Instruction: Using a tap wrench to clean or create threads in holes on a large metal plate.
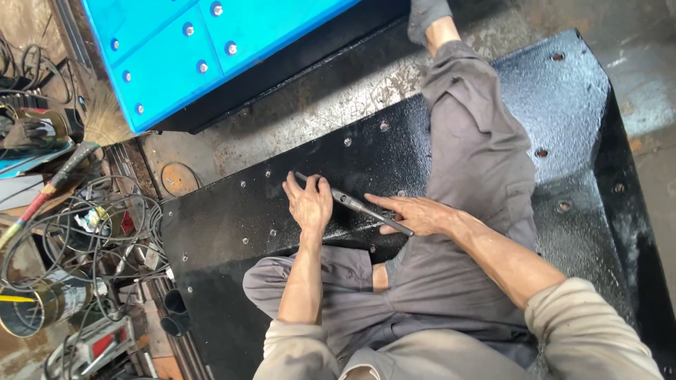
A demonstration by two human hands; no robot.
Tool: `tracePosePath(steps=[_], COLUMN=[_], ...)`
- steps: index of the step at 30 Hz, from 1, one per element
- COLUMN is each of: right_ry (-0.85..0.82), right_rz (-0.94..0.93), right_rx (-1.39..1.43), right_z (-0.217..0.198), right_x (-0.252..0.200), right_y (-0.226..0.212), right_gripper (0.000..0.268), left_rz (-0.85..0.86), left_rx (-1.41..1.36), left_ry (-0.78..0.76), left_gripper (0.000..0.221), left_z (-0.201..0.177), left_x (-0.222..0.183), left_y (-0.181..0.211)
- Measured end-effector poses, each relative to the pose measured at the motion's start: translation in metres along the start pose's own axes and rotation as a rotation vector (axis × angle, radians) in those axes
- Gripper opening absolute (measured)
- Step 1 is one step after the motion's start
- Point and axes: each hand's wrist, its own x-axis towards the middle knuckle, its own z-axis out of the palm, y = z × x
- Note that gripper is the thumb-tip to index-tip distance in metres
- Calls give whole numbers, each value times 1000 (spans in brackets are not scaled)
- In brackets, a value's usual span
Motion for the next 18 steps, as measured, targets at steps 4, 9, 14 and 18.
tracePosePath(steps=[4, 9, 14, 18], right_ry=[-69, -93, -41, -41], right_rz=[95, 105, 75, 81], right_rx=[121, 288, 461, 471], right_z=[-3, 11, 5, 0], right_x=[9, 23, 23, 21], right_y=[11, 42, 40, 44], right_gripper=[80, 77, 86, 84], left_rz=[164, 265, 340, 338], left_rx=[36, 68, 104, 162], left_ry=[-10, 51, 83, 74], left_gripper=[41, 42, 43, 46], left_z=[12, 14, 12, 7], left_x=[10, 14, 17, 16], left_y=[-21, -30, -34, -28])
